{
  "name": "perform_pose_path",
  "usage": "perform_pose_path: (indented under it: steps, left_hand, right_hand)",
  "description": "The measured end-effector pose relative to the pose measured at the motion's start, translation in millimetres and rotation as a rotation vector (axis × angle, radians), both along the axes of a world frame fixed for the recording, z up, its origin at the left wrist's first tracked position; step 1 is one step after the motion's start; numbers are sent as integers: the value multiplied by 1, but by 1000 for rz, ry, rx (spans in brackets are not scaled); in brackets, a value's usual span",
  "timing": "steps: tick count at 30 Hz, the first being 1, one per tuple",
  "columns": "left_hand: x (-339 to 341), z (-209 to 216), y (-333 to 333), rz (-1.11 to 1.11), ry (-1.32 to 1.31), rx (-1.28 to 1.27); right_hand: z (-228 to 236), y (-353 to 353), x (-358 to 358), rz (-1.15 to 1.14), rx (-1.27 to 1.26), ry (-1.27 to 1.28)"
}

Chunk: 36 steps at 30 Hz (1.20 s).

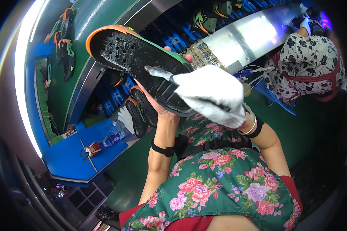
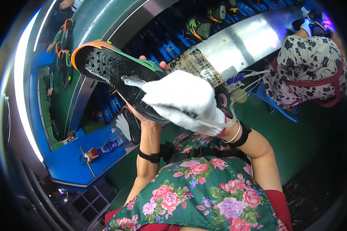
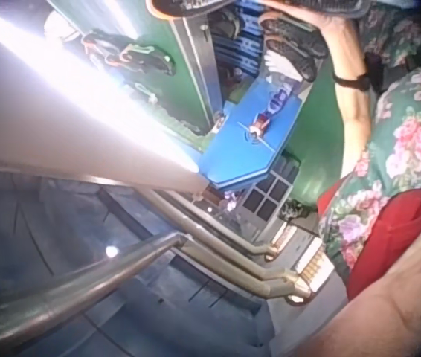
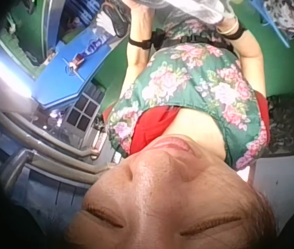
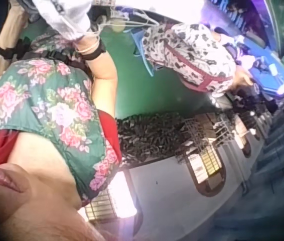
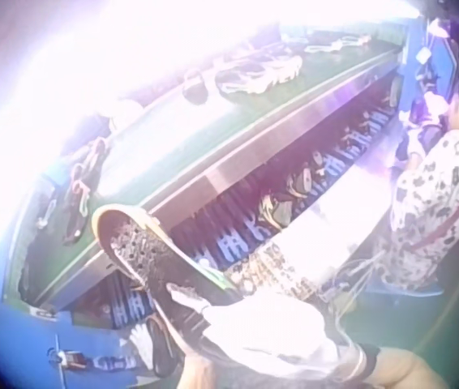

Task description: Applying adhesive or primer to the bottom of shoe soles using a brush.

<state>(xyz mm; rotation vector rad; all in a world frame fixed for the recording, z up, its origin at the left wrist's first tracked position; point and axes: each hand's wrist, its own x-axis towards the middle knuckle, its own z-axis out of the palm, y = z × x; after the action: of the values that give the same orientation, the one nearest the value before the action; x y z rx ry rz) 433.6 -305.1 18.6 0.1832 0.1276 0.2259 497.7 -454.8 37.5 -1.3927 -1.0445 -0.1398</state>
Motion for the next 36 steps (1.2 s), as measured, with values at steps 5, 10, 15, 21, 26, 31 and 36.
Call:
perform_pose_path:
  steps: [5,10,15,21,26,31,36]
  left_hand:
    - [-1,-15,15,-175,-146,3]
    - [-2,-13,18,-143,-160,-15]
    - [-1,-21,21,-177,-246,33]
    - [-5,-15,28,-206,-149,101]
    - [-3,-11,24,-33,-110,79]
    - [-2,-11,24,-85,-65,47]
    - [-8,-8,34,-171,-52,173]
  right_hand:
    - [5,7,-29,106,27,26]
    - [-5,-4,-24,116,-81,169]
    - [12,-8,-23,210,-1,95]
    - [0,-11,-24,34,-92,-83]
    - [1,-15,-23,271,25,202]
    - [-9,-18,-19,74,-113,-163]
    - [-4,-14,-23,333,61,403]
